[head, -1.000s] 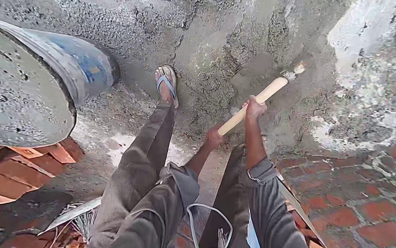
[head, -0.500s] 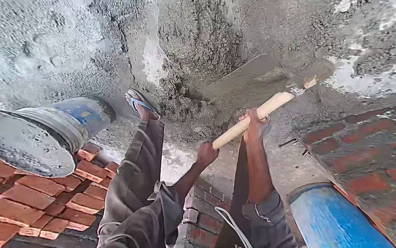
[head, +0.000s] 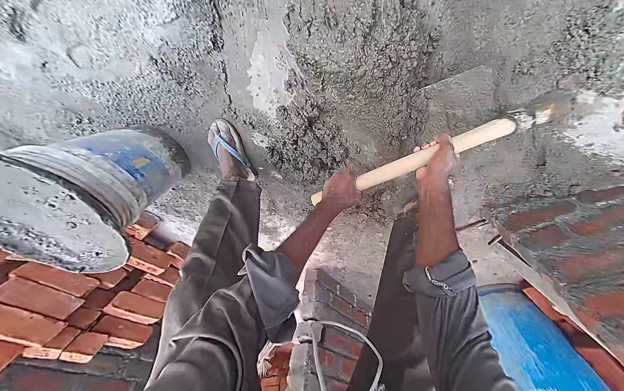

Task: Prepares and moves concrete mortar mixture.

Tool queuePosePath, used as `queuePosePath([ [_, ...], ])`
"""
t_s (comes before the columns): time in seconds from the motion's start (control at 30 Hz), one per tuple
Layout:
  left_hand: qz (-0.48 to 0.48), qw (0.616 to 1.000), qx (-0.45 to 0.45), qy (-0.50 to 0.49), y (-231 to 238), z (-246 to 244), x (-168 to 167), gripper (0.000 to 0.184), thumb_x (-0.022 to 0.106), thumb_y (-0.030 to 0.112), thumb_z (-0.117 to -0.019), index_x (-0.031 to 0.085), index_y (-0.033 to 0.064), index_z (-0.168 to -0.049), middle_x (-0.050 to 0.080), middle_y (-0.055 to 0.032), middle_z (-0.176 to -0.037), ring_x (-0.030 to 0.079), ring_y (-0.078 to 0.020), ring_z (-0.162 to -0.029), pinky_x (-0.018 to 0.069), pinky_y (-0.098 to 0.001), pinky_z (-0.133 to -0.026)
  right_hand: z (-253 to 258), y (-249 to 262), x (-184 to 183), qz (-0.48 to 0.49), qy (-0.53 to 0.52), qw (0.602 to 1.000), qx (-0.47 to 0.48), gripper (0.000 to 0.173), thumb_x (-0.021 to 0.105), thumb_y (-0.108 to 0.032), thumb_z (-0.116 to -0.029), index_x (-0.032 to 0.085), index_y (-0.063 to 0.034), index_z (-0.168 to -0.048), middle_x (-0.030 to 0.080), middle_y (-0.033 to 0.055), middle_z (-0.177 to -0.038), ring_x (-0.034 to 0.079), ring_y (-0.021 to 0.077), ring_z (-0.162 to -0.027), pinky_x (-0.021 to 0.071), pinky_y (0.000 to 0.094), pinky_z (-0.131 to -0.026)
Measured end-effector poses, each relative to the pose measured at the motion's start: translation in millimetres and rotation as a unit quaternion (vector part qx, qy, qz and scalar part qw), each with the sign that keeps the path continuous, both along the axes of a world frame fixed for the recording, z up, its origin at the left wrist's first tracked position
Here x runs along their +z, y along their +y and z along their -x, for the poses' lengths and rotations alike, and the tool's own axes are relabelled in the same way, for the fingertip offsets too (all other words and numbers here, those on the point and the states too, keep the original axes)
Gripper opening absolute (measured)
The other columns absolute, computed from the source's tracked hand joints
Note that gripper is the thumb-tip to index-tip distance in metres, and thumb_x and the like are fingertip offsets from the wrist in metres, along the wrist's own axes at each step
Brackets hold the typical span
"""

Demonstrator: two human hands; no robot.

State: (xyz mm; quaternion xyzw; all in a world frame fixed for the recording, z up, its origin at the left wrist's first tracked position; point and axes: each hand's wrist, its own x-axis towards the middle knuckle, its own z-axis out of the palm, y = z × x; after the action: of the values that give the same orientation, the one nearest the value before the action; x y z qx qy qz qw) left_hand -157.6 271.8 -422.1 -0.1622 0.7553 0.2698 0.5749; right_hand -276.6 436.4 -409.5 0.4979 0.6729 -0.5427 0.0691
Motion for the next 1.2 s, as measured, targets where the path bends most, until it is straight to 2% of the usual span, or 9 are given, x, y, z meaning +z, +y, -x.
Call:
queuePosePath([
  [0.1, 0.003, 0.998, 0.013, -0.063, -28, -53, 19, 0.044, 0.067, 0.038, -0.0845, 0.068, 0.006, -0.114, 0.071, -0.0184, -0.109, 0.069, -0.037, -0.105, 0.0539, -0.0618, -0.085, -57, -14, -41, 0.125, -0.028, 0.99, -0.063, 0.011, 0.064, -0.014, -0.0979, 0.056, -0.0063, -0.1, 0.058, 0.0042, -0.07, 0.064, 0.0186, -0.057, 0.0623, 0.0414, -0.059],
  [0.27, 0.081, 0.992, 0.021, -0.097, -43, -161, 86, 0.048, 0.067, 0.037, -0.0829, 0.068, 0.0154, -0.126, 0.074, -0.0143, -0.107, 0.071, -0.0355, -0.102, 0.0552, -0.0612, -0.085, -146, -41, 33, 0.17, -0.111, 0.972, -0.115, 0.007, 0.06, -0.001, -0.0992, 0.056, 0.0035, -0.097, 0.058, 0.0104, -0.065, 0.063, 0.0214, -0.053, 0.0621, 0.0394, -0.057],
  [0.4, 0.105, 0.988, 0.032, -0.112, -10, -177, 124, 0.052, 0.066, 0.034, -0.0829, 0.065, 0.0221, -0.134, 0.075, -0.0138, -0.109, 0.072, -0.0354, -0.103, 0.0551, -0.0616, -0.085, -157, -22, 66, 0.175, -0.107, 0.97, -0.127, 0.006, 0.06, 0.006, -0.0957, 0.055, 0.0045, -0.092, 0.058, 0.0099, -0.061, 0.061, 0.0195, -0.05, 0.0606, 0.0356, -0.054],
  [0.5, 0.043, 0.994, 0.024, -0.1, 53, -138, 103, 0.053, 0.065, 0.038, -0.083, 0.065, 0.0223, -0.134, 0.074, -0.0116, -0.112, 0.071, -0.0332, -0.104, 0.0559, -0.0606, -0.085, -126, 49, 64, 0.141, -0.037, 0.985, -0.095, 0.008, 0.064, 0.001, -0.0943, 0.056, -0.0009, -0.096, 0.059, 0.0091, -0.065, 0.063, 0.023, -0.054, 0.0616, 0.0431, -0.058],
  [0.63, -0.055, 0.998, 0.008, -0.011, 147, -51, 15, 0.044, 0.069, 0.038, -0.0849, 0.069, 0.0145, -0.122, 0.074, -0.0139, -0.108, 0.071, -0.0344, -0.102, 0.0555, -0.0611, -0.082, -51, 170, 2, 0.082, 0.035, 0.995, -0.053, 0.006, 0.059, -0.012, -0.0985, 0.055, -0.0094, -0.095, 0.061, 0.0043, -0.067, 0.065, 0.0224, -0.058, 0.0631, 0.0468, -0.062],
  [0.73, -0.071, 0.997, -0.006, 0.023, 153, -12, -29, 0.037, 0.075, 0.034, -0.0814, 0.071, 0.0122, -0.111, 0.073, -0.0146, -0.102, 0.07, -0.0352, -0.096, 0.0551, -0.0617, -0.077, -29, 197, -49, 0.07, 0.01, 0.994, -0.081, 0.008, 0.058, -0.018, -0.0985, 0.052, -0.013, -0.099, 0.059, 0.0032, -0.072, 0.065, 0.0211, -0.062, 0.0625, 0.0456, -0.065],
  [0.8, -0.06, 0.997, -0.052, -0.02, 112, -30, -22, 0.039, 0.07, 0.036, -0.0844, 0.07, 0.012, -0.116, 0.073, -0.0153, -0.109, 0.07, -0.036, -0.103, 0.0543, -0.0622, -0.082, -70, 160, -56, 0.099, -0.022, 0.991, -0.088, 0.009, 0.055, -0.024, -0.0996, 0.052, -0.0168, -0.096, 0.056, -0.0009, -0.072, 0.063, 0.0169, -0.062, 0.0611, 0.041, -0.065],
  [0.97, 0.003, 0.99, -0.048, -0.13, -24, -156, 28, 0.044, 0.063, 0.036, -0.0867, 0.066, 0.0115, -0.123, 0.072, -0.0178, -0.112, 0.07, -0.0392, -0.106, 0.0542, -0.0632, -0.086, -185, 12, -33, 0.16, -0.112, 0.966, -0.171, 0.013, 0.051, -0.008, -0.1031, 0.053, -0.0045, -0.091, 0.055, 0.0052, -0.063, 0.059, 0.0193, -0.052, 0.0613, 0.041, -0.057],
  [1.2, 0.048, 0.972, 0.192, -0.128, -9, -181, 126, 0.047, 0.068, 0.035, -0.0828, 0.069, 0.0178, -0.126, 0.075, -0.0135, -0.107, 0.072, -0.0337, -0.101, 0.056, -0.0593, -0.087, -110, -77, 72, 0.166, -0.166, 0.972, 0.026, 0.003, 0.058, 0.003, -0.0982, 0.056, 0.0035, -0.099, 0.057, 0.0082, -0.064, 0.059, 0.0164, -0.05, 0.0583, 0.0317, -0.052],
])
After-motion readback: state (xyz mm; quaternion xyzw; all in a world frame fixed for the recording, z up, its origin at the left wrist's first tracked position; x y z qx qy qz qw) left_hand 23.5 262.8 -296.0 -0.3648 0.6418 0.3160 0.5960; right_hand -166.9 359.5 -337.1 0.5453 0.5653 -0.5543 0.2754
